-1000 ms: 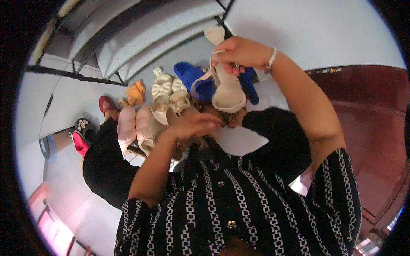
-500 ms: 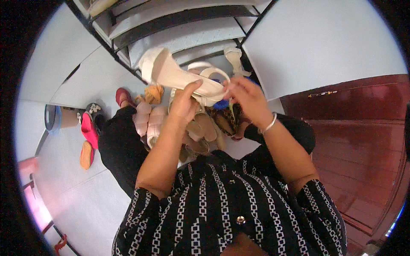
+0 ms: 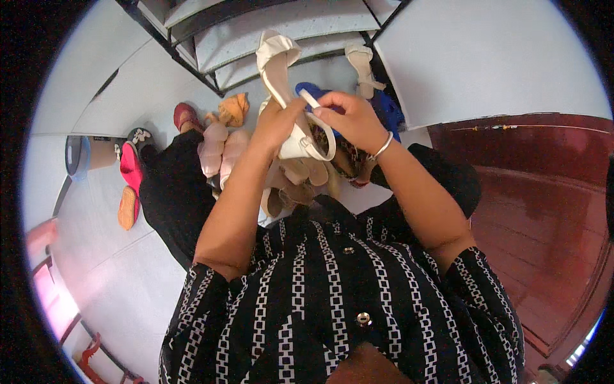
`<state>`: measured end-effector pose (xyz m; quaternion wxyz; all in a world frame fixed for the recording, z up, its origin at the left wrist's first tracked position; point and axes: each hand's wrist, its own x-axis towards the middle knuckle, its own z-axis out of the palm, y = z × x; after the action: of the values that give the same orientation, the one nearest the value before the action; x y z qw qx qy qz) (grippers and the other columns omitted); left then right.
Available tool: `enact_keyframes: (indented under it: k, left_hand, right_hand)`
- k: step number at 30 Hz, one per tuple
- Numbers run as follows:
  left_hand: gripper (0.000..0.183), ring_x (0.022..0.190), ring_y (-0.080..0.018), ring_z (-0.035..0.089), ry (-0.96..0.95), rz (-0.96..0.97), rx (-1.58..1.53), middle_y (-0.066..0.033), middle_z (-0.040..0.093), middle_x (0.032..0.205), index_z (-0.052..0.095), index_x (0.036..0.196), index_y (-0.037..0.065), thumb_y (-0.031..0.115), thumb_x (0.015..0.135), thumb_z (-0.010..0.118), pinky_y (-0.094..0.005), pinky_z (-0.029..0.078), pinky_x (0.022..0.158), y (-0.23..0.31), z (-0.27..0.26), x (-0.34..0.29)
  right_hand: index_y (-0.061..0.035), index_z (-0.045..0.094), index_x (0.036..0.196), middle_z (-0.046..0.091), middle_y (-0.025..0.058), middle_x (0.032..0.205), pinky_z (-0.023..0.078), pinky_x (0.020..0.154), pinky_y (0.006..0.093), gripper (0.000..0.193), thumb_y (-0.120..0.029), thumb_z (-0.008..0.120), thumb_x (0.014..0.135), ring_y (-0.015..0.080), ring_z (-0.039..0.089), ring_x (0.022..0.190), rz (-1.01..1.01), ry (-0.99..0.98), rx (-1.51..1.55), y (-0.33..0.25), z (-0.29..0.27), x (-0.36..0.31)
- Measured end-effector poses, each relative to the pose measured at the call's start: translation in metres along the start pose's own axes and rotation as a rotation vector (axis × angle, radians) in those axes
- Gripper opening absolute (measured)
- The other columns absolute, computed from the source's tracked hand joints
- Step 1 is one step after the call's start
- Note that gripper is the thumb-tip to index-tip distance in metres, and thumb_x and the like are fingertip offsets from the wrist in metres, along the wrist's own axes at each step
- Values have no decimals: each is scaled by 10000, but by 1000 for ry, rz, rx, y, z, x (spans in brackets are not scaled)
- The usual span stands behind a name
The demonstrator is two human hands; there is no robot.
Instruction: The person sits on the floor and organizes a shoe rack by wiping the shelves with a cloth and arranging various pairs of shoes, including sandals, slippers, and sneakers, onto the shelves.
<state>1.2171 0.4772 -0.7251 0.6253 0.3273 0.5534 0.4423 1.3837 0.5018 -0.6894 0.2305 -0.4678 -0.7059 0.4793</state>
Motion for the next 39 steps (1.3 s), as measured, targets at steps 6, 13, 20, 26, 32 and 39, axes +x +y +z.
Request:
enact_keyframes:
  k: [6,13,20,26,32,39]
  left_hand:
    - [400,609,-172,576,-38,-185,-271,-99,581,788,494,1025,-30,307,820,561,-293,486,521,2,-1,0]
    - [372,646,-162,581,-83,-288,-106,-69,604,818,544,1010,27,354,834,539,-298,483,550,-14,-12,14]
    - [445,684,-173,586,-55,-57,111,-99,601,835,528,1037,-21,368,823,547,-301,480,602,-22,-14,18]
    - [493,701,-175,584,-52,-101,242,-111,600,859,512,1066,-41,382,816,549,-298,478,611,-14,-11,16]
    - [447,823,-211,581,-95,-48,283,-138,606,934,515,1095,-22,300,787,557,-314,448,732,-16,-11,14]
    - [504,986,-297,565,-47,37,607,-200,590,1031,476,1149,-12,300,763,562,-343,417,851,-19,-11,14]
  right_hand:
    - [1,566,989,602,56,884,425,815,260,199,-143,489,877,126,556,866,-135,-43,311,-19,-16,-1]
    - [-1,610,868,587,52,807,423,697,256,181,-164,533,857,130,530,746,-316,-337,66,-33,-11,-20]
    - [-22,580,769,557,138,752,433,642,377,241,-257,531,794,303,551,720,-326,-515,-316,-32,-17,-18]
    - [-17,565,745,535,145,736,423,627,387,256,-266,517,781,310,535,701,-287,-448,-274,-19,-16,-14]
    - [-15,560,737,528,141,726,426,631,382,244,-254,529,771,305,534,692,-218,-449,-251,-16,-11,-12]
    - [-29,571,729,537,138,714,435,634,373,221,-246,546,760,302,545,706,-269,-380,-353,-18,-7,-13]
